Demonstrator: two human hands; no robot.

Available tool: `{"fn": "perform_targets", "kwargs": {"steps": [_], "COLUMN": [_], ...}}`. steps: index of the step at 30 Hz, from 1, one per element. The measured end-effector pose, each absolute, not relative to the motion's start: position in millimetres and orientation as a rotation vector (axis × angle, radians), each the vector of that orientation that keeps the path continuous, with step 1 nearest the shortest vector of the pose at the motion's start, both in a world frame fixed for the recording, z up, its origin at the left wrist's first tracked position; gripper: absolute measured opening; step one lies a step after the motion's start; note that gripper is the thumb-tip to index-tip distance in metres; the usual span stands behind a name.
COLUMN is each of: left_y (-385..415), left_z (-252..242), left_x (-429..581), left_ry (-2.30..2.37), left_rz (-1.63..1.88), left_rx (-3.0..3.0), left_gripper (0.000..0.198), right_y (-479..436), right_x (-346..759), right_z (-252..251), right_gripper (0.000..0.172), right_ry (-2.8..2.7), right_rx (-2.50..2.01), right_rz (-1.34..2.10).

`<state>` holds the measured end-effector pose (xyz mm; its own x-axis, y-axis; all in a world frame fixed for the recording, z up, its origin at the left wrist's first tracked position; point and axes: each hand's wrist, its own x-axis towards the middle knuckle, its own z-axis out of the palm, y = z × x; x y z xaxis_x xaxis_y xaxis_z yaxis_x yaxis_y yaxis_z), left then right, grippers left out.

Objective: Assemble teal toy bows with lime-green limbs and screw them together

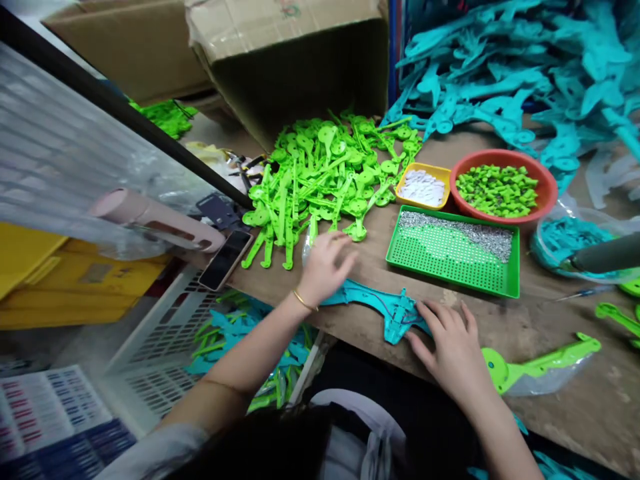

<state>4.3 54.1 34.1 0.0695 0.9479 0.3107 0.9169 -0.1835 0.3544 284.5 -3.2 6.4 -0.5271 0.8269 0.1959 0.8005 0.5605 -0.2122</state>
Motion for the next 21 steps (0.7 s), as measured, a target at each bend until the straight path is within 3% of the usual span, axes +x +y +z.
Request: {"fn": "perform_targets", "kwargs": {"steps": [4,7,11,14,18,21], "left_y": [106.0,120.5,137.4,174.1,269.9,360.7], "left_z": [44.6,39.3,49.5,74.9,96.0,90.4], "left_x": [-38.9,-43.8,-38.3,-22.9,30.3,79.3], "left_ry": [2.328,2.264,2.339,2.353,1.960,1.877], "left_rz": [0.014,-0.225,-0.203,0.000,0.419,0.436], "left_rx": [2.076,2.147,2.215,2.293,2.192,2.060], "left_gripper": [0.069,0.088,0.076,0.069,0.050,0.036], "right_y": [4.2,16.5,35.4,44.9,52.0,64.3], "right_x": [288.5,292.6,300.6,302.6,299.2,302.4], "right_z": [17.3,32.0,58.1,73.8,79.2,79.3], "right_gripper": [0.038,0.032,0.030,0.029,0.027,0.027], "right_ry": [-2.480,-2.465,-2.470,-2.439,-2.405,-2.447], "right_rx": [-1.354,-1.346,-1.323,-1.293,-1.304,-1.348], "right_rz": [0.111,0.115,0.072,0.017,0.085,0.205]}}
